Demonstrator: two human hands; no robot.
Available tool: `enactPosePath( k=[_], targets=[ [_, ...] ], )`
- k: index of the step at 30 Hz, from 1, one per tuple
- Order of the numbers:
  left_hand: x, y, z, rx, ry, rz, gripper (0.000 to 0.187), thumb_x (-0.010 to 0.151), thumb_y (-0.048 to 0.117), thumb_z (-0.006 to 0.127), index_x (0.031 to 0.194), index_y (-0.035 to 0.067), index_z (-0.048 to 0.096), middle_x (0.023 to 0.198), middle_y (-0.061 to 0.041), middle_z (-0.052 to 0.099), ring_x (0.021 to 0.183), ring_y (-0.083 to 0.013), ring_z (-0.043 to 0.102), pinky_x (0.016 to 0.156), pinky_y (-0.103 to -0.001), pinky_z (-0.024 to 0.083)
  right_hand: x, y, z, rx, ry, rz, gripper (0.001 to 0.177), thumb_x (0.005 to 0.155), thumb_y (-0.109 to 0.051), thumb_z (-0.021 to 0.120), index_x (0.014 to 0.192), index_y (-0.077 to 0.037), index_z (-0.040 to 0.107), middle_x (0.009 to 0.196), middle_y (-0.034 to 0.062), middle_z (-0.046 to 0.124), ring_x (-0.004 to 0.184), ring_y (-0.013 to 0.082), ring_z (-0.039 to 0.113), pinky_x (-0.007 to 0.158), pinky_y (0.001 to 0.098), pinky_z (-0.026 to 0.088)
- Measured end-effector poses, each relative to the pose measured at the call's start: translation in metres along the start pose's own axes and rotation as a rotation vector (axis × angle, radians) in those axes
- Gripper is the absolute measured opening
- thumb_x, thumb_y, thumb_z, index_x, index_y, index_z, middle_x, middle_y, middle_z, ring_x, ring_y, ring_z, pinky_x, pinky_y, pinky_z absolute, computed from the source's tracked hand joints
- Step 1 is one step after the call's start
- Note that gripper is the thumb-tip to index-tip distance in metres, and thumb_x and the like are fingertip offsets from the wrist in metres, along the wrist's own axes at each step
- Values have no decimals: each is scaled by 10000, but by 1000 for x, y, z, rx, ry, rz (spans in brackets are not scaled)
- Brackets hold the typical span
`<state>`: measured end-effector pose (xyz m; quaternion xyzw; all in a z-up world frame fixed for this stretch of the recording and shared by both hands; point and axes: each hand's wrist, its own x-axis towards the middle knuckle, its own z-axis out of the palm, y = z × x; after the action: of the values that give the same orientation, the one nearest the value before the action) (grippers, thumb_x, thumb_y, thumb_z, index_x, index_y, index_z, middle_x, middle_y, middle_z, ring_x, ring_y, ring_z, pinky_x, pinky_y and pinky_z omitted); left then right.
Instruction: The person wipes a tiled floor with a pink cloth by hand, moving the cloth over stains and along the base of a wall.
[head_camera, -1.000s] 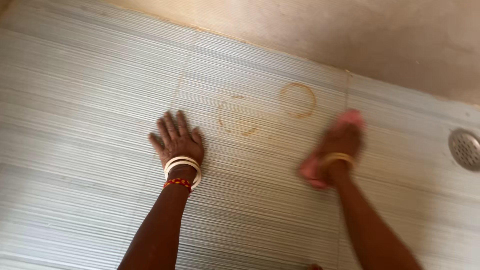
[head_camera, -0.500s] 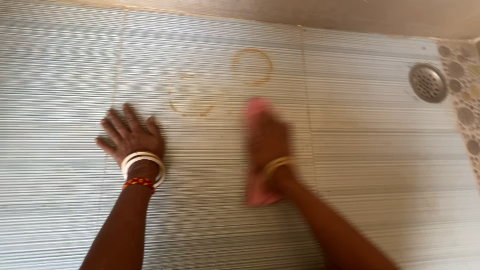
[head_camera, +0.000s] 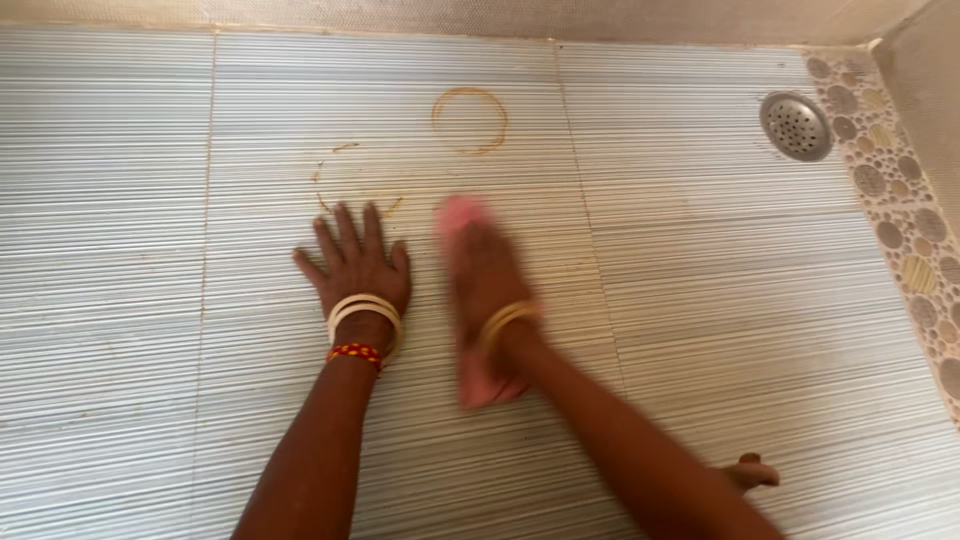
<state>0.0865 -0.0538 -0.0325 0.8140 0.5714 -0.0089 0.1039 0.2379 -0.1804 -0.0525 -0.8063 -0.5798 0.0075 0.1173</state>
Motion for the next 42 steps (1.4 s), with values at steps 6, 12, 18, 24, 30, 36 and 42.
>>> enactPosePath(
  k=[6, 12, 18, 24, 30, 36, 42],
  targets=[
    [-17, -8, -5, 23, -13, 80, 670, 1014, 522, 200, 1627, 256, 150, 1705, -76, 63, 1554, -354, 41, 1191, -649, -3, -5, -25, -21, 58, -12, -268, 591, 994, -162, 393, 1551, 1, 284, 1638, 215, 296, 1518, 356, 269, 1237, 471, 185],
    [-31, -4, -12, -15, -45, 28, 649, 1017, 524, 176, 1617, 277, 140, 1701, -30, 45, 1548, -320, 23, 1195, -638, -17, -27, 131, -71, -116, 152, 117, 610, 1010, -114, 282, 1595, 57, 269, 1603, 262, 350, 1493, 405, 322, 1248, 462, 250],
    [-31, -4, -17, -34, -74, 20, 644, 1019, 507, 184, 1620, 282, 139, 1700, -32, 40, 1551, -322, 13, 1194, -644, -25, -40, 83, -49, -122, -2, 547, 590, 1061, -303, 316, 1546, 25, 243, 1627, 241, 254, 1508, 387, 224, 1227, 463, 191],
    [-31, -7, -18, -95, -61, 29, 642, 1017, 500, 222, 1617, 278, 170, 1703, -30, 61, 1557, -318, 20, 1200, -648, -25, -68, -100, -42, 146, -239, 24, 617, 1041, -268, 300, 1573, 11, 158, 1657, 195, 170, 1542, 328, 141, 1243, 427, 124],
    [-31, -11, -10, -132, -21, 59, 629, 1027, 471, 241, 1616, 256, 197, 1704, -48, 83, 1555, -331, 35, 1197, -646, -29, -69, -39, -51, 23, -71, 8, 603, 1027, -191, 230, 1605, -21, 212, 1679, 198, 246, 1557, 306, 206, 1253, 434, 167],
    [-28, -12, -7, -160, -9, 70, 622, 1025, 462, 258, 1610, 258, 206, 1695, -54, 89, 1551, -333, 47, 1196, -651, -36, -91, 111, -55, -295, -200, 392, 655, 1054, -358, 198, 1608, -28, 80, 1665, 219, 126, 1535, 390, 109, 1241, 434, 120],
    [-25, -14, 9, -173, 124, 83, 631, 1008, 468, 332, 1597, 243, 302, 1693, -78, 184, 1549, -360, 117, 1186, -682, -2, -79, 72, -16, -23, 134, 77, 586, 1076, -218, 208, 1616, 9, 180, 1684, 239, 214, 1564, 384, 179, 1275, 441, 155]
  ],
)
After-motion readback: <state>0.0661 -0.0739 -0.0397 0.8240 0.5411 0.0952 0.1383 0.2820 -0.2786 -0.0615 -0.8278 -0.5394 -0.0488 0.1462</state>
